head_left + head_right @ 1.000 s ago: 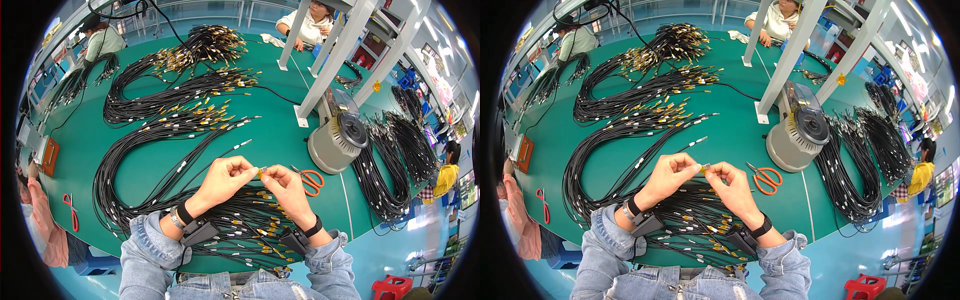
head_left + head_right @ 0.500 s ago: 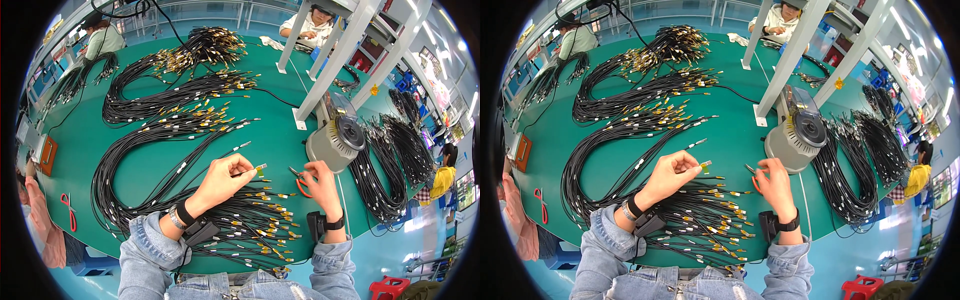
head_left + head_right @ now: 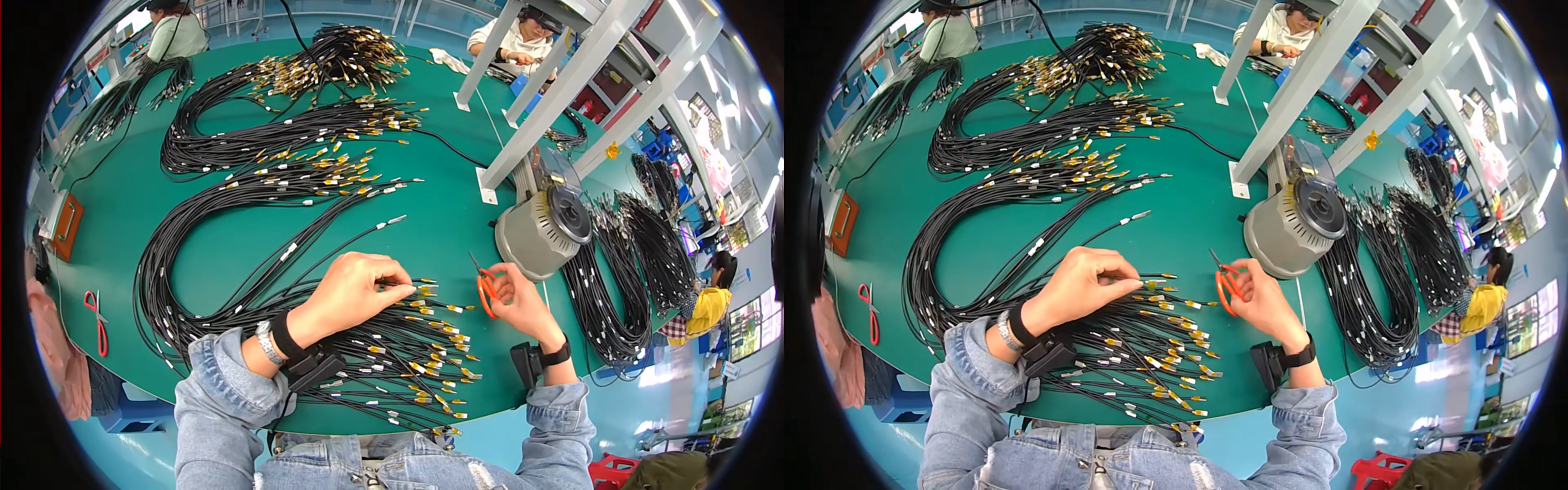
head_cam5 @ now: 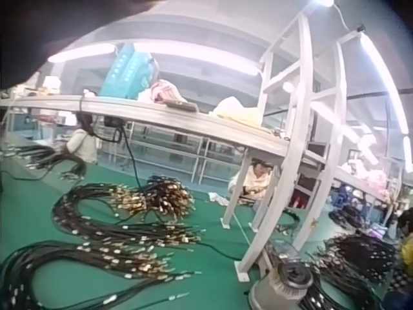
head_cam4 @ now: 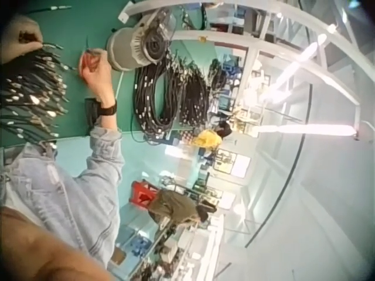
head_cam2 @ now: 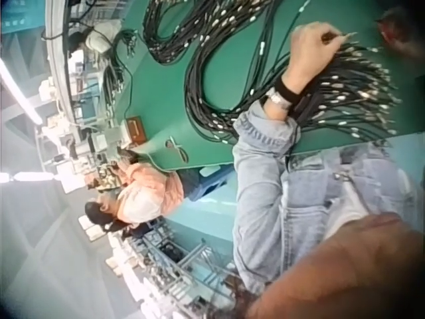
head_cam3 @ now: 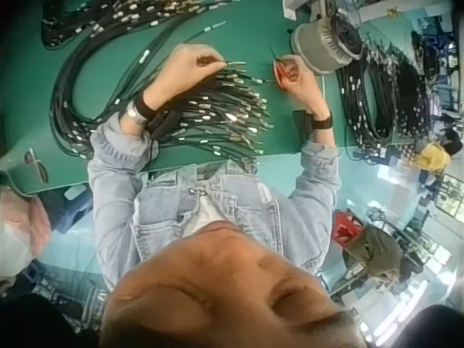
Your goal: The person picks up a cable, fits a connector onto the end by hand, and trims the excess material using shears. This process is repeated for several more cables throughout the video.
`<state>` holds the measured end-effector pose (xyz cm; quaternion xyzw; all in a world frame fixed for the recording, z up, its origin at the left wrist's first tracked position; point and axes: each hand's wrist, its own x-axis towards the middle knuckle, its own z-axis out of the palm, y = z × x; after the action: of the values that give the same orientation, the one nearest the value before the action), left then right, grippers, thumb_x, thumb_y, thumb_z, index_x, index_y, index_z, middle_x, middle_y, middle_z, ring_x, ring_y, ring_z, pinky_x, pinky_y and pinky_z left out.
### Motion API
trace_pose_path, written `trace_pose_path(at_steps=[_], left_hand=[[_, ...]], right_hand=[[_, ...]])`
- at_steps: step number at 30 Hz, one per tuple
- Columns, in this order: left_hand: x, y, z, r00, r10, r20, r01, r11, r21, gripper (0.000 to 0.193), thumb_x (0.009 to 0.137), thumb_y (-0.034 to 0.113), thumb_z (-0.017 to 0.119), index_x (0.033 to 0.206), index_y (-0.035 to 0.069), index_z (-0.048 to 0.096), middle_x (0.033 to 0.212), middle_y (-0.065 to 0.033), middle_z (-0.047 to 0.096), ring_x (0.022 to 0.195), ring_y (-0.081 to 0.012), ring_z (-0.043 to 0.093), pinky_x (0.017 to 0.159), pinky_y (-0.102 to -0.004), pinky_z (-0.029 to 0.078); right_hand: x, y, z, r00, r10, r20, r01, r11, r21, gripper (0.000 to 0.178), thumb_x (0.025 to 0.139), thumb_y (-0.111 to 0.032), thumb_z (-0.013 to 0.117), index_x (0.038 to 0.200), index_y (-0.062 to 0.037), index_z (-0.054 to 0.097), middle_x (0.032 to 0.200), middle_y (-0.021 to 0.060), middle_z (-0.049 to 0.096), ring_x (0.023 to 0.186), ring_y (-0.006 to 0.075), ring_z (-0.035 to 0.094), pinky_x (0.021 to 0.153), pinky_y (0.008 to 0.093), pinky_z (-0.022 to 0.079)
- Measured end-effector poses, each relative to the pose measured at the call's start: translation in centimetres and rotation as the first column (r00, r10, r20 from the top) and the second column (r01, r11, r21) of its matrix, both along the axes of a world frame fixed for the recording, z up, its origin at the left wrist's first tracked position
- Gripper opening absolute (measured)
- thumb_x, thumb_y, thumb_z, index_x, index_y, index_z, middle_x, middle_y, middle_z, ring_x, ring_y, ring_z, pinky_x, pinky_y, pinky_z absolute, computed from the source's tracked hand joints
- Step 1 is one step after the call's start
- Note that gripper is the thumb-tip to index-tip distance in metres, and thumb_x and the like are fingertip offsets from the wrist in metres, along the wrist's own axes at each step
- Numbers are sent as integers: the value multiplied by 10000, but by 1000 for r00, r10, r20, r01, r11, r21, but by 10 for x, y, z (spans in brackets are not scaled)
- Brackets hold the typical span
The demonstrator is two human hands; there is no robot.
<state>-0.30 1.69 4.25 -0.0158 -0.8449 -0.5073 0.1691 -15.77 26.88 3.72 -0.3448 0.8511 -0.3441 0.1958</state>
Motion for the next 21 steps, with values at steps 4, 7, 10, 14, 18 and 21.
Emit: trace_pose_path(at_steps=[4,7,10,14,18,21], left_hand=[[13,-3,10,994,-28,-107,6,980,-198,71,744,93,701,771,36,666,654,-42,617,514,-134,525,463,-263,399],[21,-3,14,991,-30,-134,-4,970,-245,59,721,82,705,740,54,657,634,-40,593,524,-174,532,466,-291,408],[28,1,17,990,-47,-133,12,967,-253,60,719,78,702,727,57,647,634,-39,588,545,-185,544,478,-299,416],[34,3,20,989,-69,-128,34,966,-257,63,715,69,698,731,57,639,644,-42,589,569,-194,557,494,-306,425],[37,4,18,986,-83,-141,47,969,-243,72,714,59,696,754,54,636,660,-48,593,582,-201,563,501,-309,431],[38,2,17,984,-93,-153,56,972,-229,82,714,54,695,769,50,635,670,-51,594,586,-201,563,502,-308,431]], right_hand=[[34,-11,36,937,80,339,6,970,-244,494,700,-6,659,1161,-16,482,861,58,520,789,149,541,670,318,454],[56,-20,58,954,179,239,-119,962,-246,508,691,-22,677,1163,-31,490,849,48,526,795,143,540,667,313,443],[67,-26,65,945,316,-83,-323,942,-95,516,680,-41,690,1160,-45,501,850,57,545,803,169,556,677,313,437],[72,-36,61,751,459,-474,-507,861,31,529,655,-82,716,1145,-54,518,875,77,567,806,230,567,693,331,438],[76,-43,64,675,491,-550,-535,840,94,520,638,-119,732,1113,-51,532,891,90,582,822,275,567,696,360,443],[76,-46,64,633,513,-580,-557,822,120,516,636,-147,740,1097,-42,533,880,89,584,820,273,575,695,365,448]])
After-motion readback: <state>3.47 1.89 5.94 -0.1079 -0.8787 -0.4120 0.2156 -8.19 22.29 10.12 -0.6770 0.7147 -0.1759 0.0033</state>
